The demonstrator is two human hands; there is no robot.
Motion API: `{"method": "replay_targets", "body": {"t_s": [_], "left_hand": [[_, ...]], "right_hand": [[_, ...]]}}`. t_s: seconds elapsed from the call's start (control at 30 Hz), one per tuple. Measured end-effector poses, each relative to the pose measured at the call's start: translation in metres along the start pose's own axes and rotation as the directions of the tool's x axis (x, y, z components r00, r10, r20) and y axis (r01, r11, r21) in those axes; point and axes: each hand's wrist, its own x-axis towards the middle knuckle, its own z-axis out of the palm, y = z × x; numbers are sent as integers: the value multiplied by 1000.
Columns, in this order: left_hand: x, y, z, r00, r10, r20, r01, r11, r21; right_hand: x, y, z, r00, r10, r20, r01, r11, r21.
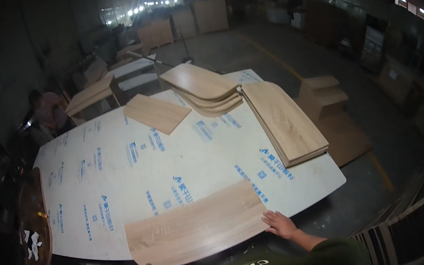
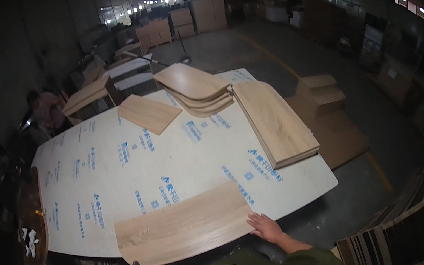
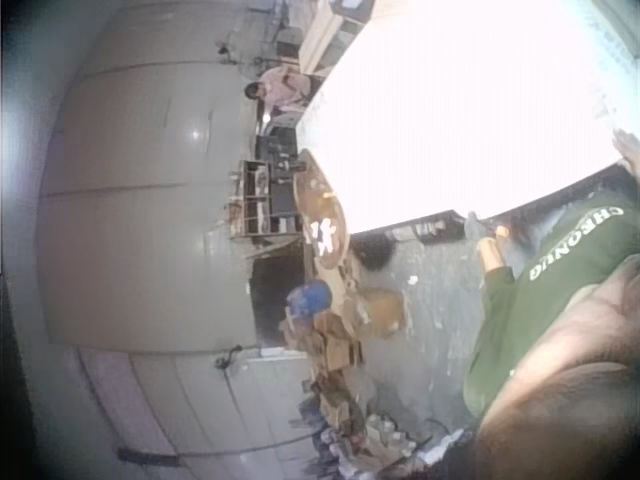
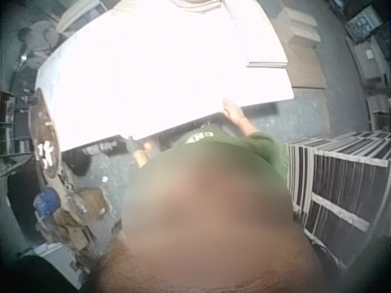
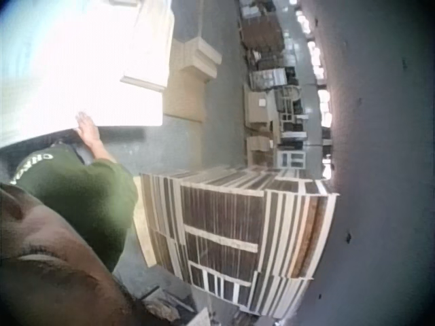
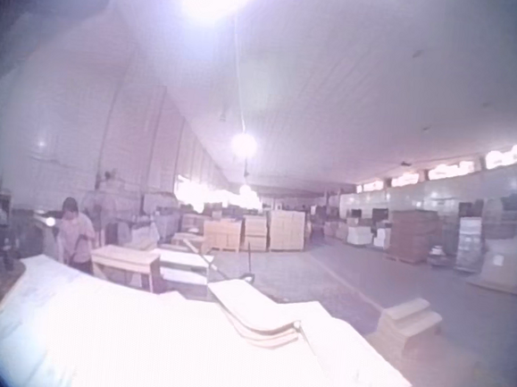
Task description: The person is using a manual trimming tool to shave the curved edges of wood laminate panels.
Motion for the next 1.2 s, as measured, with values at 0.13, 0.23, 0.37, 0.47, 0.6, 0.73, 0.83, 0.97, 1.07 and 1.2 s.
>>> {"method": "replay_targets", "body": {"t_s": [0.13, 0.23, 0.37, 0.47, 0.6, 0.73, 0.83, 0.97, 1.07, 1.2], "left_hand": [[-93, 78, 107, 927, -250, -281, 224, 967, -120], [-132, 108, 126, 987, -70, -146, 87, 990, 111], [-196, 150, 151, 995, 99, -33, -80, 928, 364], [-223, 165, 160, 984, 174, 44, -174, 862, 475], [-221, 171, 156, 967, 247, 61, -243, 824, 511], [-148, 174, 128, 808, 473, 351, -537, 348, 768], [-132, 180, 124, 825, 478, 302, -457, 248, 854], [-136, 192, 130, 815, 444, 374, -500, 210, 840], [-137, 193, 122, 769, 456, 449, -571, 172, 803], [-113, 174, 92, 739, 476, 476, -638, 270, 721]], "right_hand": [[-7, 7, -31, 986, 105, -127, -91, 989, 114], [18, 16, -61, 924, 85, -373, -24, 986, 164], [82, 23, -129, 825, -81, -559, 152, 985, 81], [132, 39, -151, 771, -194, -607, 258, 966, 20], [188, 44, -161, 738, -127, -663, 364, 902, 232], [213, 43, -176, 786, -190, -588, 363, 912, 192], [217, 35, -193, 798, -271, -538, 372, 924, 86], [219, 30, -215, 858, -356, -370, 393, 919, 29], [223, 26, -224, 888, -424, -181, 410, 906, -110], [225, 14, -242, 945, -326, 17, 322, 923, -210]]}}
